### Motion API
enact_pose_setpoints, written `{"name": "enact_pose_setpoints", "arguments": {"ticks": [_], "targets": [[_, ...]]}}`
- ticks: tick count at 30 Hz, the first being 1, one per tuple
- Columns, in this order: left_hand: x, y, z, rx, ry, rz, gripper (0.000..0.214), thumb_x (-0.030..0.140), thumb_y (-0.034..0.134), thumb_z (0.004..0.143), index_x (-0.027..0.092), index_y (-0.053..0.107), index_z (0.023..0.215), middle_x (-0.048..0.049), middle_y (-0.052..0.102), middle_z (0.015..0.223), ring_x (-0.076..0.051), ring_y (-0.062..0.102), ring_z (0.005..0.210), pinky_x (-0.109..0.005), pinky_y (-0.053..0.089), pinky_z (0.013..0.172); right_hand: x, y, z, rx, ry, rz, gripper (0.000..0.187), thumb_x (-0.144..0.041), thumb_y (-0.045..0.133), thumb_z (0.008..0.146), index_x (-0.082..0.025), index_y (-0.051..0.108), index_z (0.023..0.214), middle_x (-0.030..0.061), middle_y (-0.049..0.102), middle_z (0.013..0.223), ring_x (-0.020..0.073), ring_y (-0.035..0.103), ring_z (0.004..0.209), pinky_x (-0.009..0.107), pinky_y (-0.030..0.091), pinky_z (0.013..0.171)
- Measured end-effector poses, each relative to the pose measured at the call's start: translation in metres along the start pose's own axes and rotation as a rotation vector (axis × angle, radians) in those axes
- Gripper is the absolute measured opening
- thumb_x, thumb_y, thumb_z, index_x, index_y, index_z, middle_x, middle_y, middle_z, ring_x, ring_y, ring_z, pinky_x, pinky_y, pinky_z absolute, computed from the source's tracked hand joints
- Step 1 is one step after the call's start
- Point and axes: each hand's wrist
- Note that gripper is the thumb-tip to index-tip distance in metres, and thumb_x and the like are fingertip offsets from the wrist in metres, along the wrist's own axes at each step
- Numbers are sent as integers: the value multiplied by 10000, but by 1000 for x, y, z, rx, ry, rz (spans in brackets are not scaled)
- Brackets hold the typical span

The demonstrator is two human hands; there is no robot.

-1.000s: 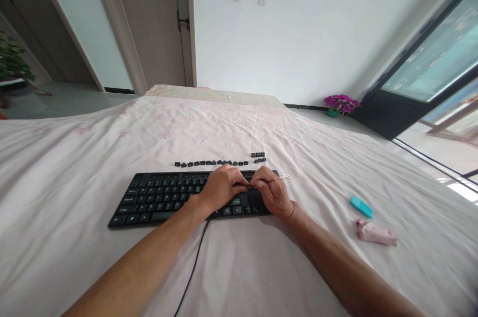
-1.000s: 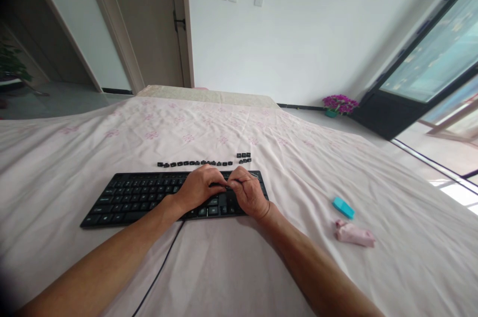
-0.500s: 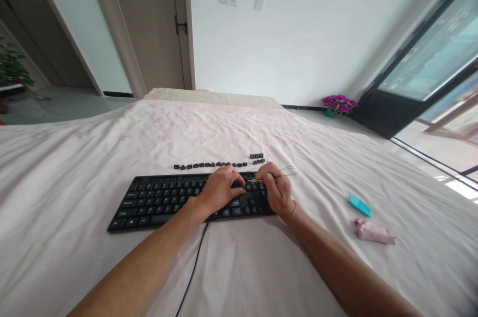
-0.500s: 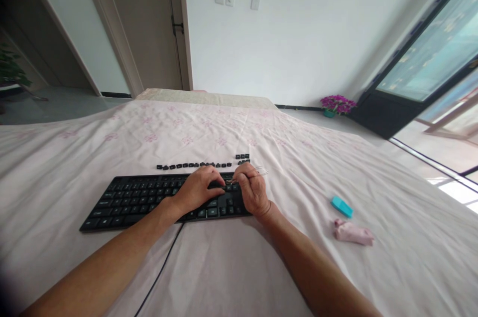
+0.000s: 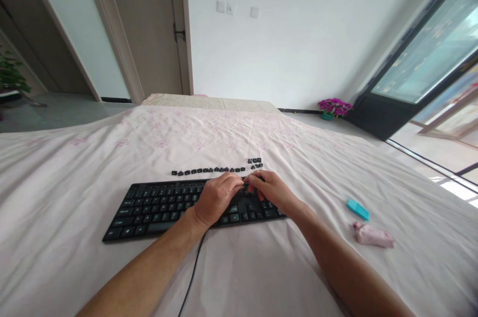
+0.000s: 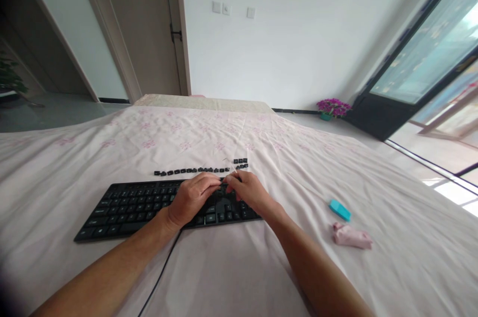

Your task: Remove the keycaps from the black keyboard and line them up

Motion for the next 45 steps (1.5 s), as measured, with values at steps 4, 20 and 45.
{"name": "enact_pose_setpoints", "arguments": {"ticks": [4, 20, 45], "targets": [[1, -1, 0, 1, 85, 24, 142, 197, 472, 921, 185, 613, 935, -50, 655, 942, -131, 617, 890, -258, 515, 811, 0, 4, -1, -77, 107, 155, 237, -375, 572, 802, -159, 608, 712, 6, 662, 664, 64, 428, 428, 196, 291, 409], [-4, 3, 7, -101, -176, 140, 102, 260, 569, 861, 203, 634, 807, -22, 633, 849, -148, 603, 811, -264, 474, 764, 34, -62, 85, 257, 22, -348, 223, -389, 657, 723, -215, 742, 832, 17, 695, 719, 144, 583, 630, 238, 411, 574], [-8, 7, 8, -188, -193, 188, 98, 240, 589, 836, 204, 651, 769, -19, 642, 815, -174, 580, 820, -297, 434, 773, 56, -57, 140, 97, 103, -766, 195, -398, 653, 733, -305, 762, 865, -3, 724, 805, 172, 633, 767, 226, 384, 595]]}}
Point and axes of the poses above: each hand's wrist, its own z-axis towards the middle knuckle, its own y-axis out of the palm, x = y × z
